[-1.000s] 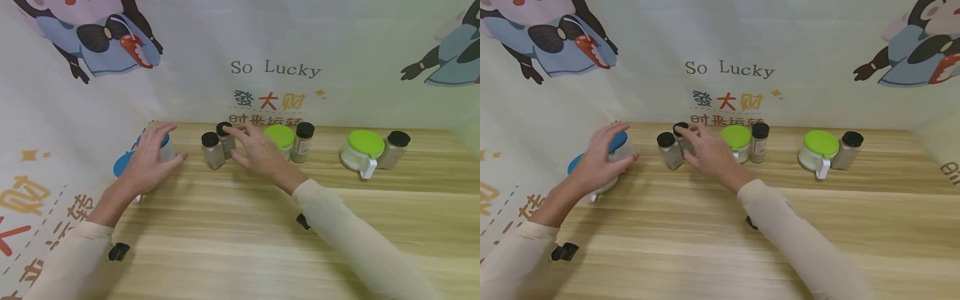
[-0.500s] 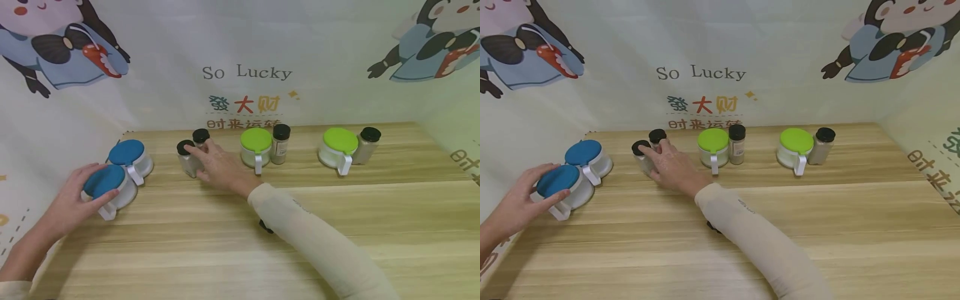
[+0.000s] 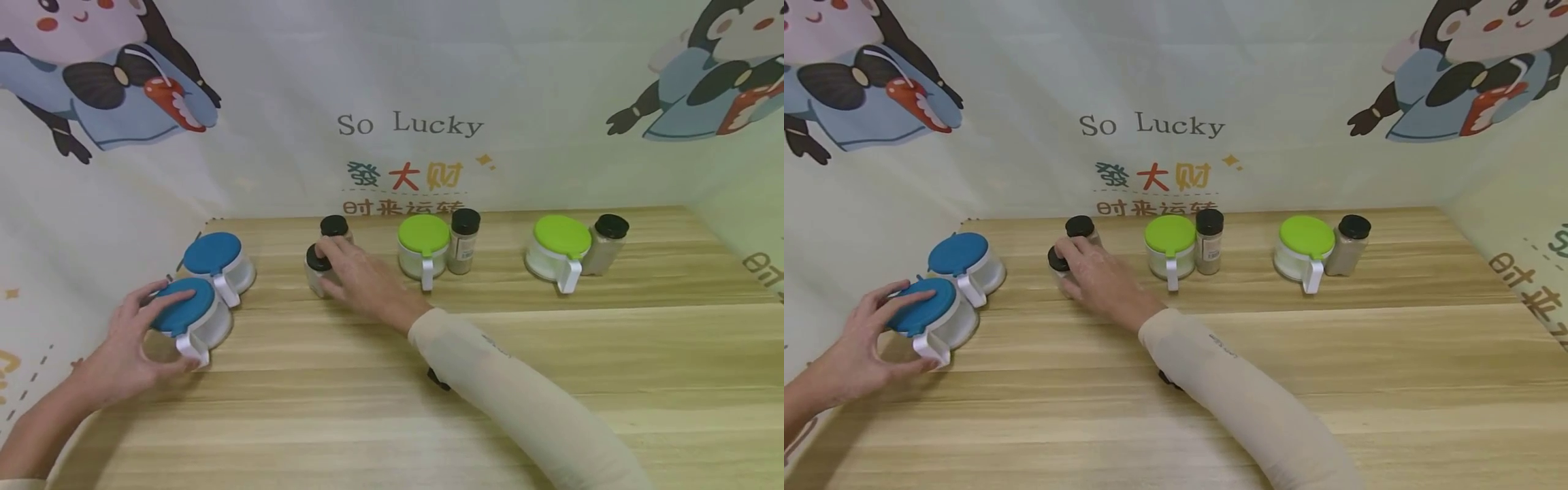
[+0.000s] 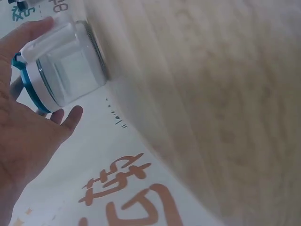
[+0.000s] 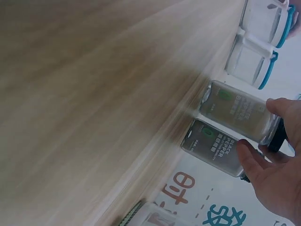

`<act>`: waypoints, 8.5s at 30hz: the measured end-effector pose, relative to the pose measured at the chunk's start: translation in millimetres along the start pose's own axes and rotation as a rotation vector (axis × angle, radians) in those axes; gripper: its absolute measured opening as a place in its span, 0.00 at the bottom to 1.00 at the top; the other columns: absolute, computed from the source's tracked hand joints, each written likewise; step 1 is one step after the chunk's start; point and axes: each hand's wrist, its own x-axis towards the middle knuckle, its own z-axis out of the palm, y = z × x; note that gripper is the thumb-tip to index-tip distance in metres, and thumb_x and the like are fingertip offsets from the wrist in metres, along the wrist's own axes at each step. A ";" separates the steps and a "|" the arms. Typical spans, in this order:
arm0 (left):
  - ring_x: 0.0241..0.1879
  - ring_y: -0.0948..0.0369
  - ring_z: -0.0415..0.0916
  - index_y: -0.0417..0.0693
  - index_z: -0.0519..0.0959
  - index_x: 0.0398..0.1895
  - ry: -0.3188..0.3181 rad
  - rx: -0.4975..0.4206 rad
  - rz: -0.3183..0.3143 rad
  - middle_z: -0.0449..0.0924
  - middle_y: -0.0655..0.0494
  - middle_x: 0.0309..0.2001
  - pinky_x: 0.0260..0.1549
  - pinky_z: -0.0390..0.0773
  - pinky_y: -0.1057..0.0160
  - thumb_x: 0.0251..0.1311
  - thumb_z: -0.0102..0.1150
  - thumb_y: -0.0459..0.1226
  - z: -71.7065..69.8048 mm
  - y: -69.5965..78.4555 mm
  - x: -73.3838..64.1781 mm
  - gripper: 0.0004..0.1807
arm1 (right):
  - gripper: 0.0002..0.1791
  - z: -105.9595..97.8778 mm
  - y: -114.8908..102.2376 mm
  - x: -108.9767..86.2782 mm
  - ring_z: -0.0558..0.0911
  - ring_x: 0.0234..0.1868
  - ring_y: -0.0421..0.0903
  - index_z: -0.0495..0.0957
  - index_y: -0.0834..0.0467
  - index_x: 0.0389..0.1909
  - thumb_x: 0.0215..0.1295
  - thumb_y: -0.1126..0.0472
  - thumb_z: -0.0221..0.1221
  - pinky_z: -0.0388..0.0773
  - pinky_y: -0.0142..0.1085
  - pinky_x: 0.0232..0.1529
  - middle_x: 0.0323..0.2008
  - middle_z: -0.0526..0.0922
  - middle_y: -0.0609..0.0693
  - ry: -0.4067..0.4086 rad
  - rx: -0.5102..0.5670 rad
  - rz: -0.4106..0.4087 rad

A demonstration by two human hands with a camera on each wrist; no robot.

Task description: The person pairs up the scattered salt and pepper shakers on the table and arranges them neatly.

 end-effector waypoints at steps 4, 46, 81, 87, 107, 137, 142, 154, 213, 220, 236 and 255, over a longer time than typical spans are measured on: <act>0.67 0.24 0.47 0.53 0.59 0.79 -0.035 -0.063 -0.026 0.43 0.30 0.74 0.55 0.58 0.22 0.40 0.85 0.37 2.0 -2.5 -2.3 0.61 | 0.22 4.2 -0.2 1.7 0.77 0.55 0.47 0.66 0.56 0.63 0.76 0.52 0.58 0.77 0.39 0.54 0.58 0.73 0.53 -0.002 0.013 -0.004; 0.63 0.30 0.62 0.67 0.58 0.80 -0.093 -0.082 -0.072 0.55 0.30 0.71 0.48 0.69 0.26 0.36 0.87 0.51 0.9 42.2 -4.6 0.64 | 0.34 -24.6 -3.0 -49.7 0.80 0.53 0.44 0.69 0.60 0.65 0.62 0.58 0.72 0.78 0.38 0.54 0.56 0.81 0.53 0.021 0.358 -0.121; 0.63 0.42 0.70 0.80 0.60 0.77 -0.188 -0.121 0.175 0.60 0.45 0.71 0.52 0.76 0.36 0.36 0.83 0.61 96.9 180.2 44.6 0.60 | 0.35 -61.2 17.5 -157.0 0.82 0.54 0.48 0.68 0.62 0.65 0.59 0.69 0.72 0.81 0.34 0.48 0.59 0.79 0.58 0.165 0.388 -0.047; 0.63 0.46 0.71 0.78 0.60 0.78 -0.181 -0.135 0.240 0.60 0.48 0.70 0.54 0.77 0.42 0.37 0.82 0.62 113.2 194.3 53.7 0.60 | 0.37 -66.6 24.5 -170.5 0.81 0.55 0.50 0.65 0.64 0.67 0.59 0.71 0.71 0.82 0.33 0.47 0.59 0.77 0.60 0.168 0.342 -0.022; 0.60 0.49 0.73 0.72 0.57 0.80 -0.186 -0.082 0.343 0.62 0.44 0.68 0.51 0.80 0.50 0.35 0.79 0.67 165.8 272.9 93.4 0.64 | 0.41 -122.7 60.8 -234.2 0.77 0.58 0.39 0.69 0.62 0.67 0.51 0.80 0.71 0.82 0.32 0.45 0.58 0.78 0.57 0.243 0.259 0.077; 0.55 0.67 0.69 0.82 0.48 0.80 -0.380 0.063 0.262 0.58 0.59 0.70 0.37 0.72 0.73 0.35 0.77 0.70 257.3 394.4 164.1 0.67 | 0.46 -147.6 196.7 -332.8 0.73 0.51 0.25 0.70 0.66 0.65 0.39 0.91 0.69 0.74 0.18 0.42 0.58 0.72 0.34 0.440 0.291 0.331; 0.56 0.66 0.69 0.83 0.46 0.80 -0.413 0.091 0.261 0.56 0.58 0.71 0.37 0.73 0.73 0.36 0.76 0.70 264.3 396.8 167.7 0.67 | 0.42 -152.4 189.0 -328.4 0.71 0.52 0.23 0.68 0.70 0.64 0.44 0.85 0.72 0.72 0.16 0.43 0.58 0.71 0.31 0.447 0.277 0.301; 0.58 0.65 0.68 0.78 0.44 0.81 -0.417 0.128 0.343 0.52 0.51 0.74 0.42 0.74 0.72 0.37 0.72 0.73 276.8 402.1 164.9 0.68 | 0.40 -157.1 170.2 -330.5 0.70 0.51 0.21 0.66 0.72 0.64 0.52 0.57 0.68 0.71 0.15 0.44 0.59 0.69 0.32 0.462 0.329 0.266; 0.72 0.64 0.54 0.65 0.53 0.81 -0.060 -0.132 0.380 0.57 0.59 0.75 0.56 0.76 0.46 0.45 0.76 0.64 124.5 275.5 87.3 0.61 | 0.32 -151.4 41.0 -229.0 0.78 0.50 0.28 0.77 0.56 0.64 0.59 0.77 0.67 0.70 0.18 0.49 0.55 0.79 0.35 0.446 0.113 0.182; 0.71 0.59 0.59 0.55 0.61 0.78 0.098 -0.094 0.367 0.65 0.54 0.71 0.56 0.76 0.47 0.45 0.77 0.63 112.3 238.9 79.3 0.57 | 0.35 -142.9 36.5 -216.6 0.77 0.54 0.32 0.76 0.54 0.65 0.56 0.77 0.69 0.68 0.21 0.53 0.55 0.81 0.43 0.406 0.124 0.148; 0.71 0.43 0.54 0.47 0.61 0.76 0.321 0.089 0.017 0.61 0.42 0.71 0.63 0.62 0.34 0.51 0.76 0.51 49.3 98.3 75.5 0.52 | 0.23 -121.1 26.8 -170.7 0.79 0.55 0.43 0.73 0.56 0.67 0.73 0.65 0.61 0.75 0.27 0.51 0.57 0.81 0.51 0.231 0.328 0.194; 0.68 0.28 0.55 0.42 0.44 0.82 0.010 -0.111 -0.230 0.48 0.25 0.72 0.59 0.63 0.28 0.55 0.77 0.48 12.4 -6.1 73.3 0.62 | 0.25 -76.6 -5.1 -50.0 0.76 0.59 0.48 0.74 0.58 0.67 0.70 0.65 0.59 0.76 0.44 0.54 0.62 0.77 0.52 0.343 0.280 0.196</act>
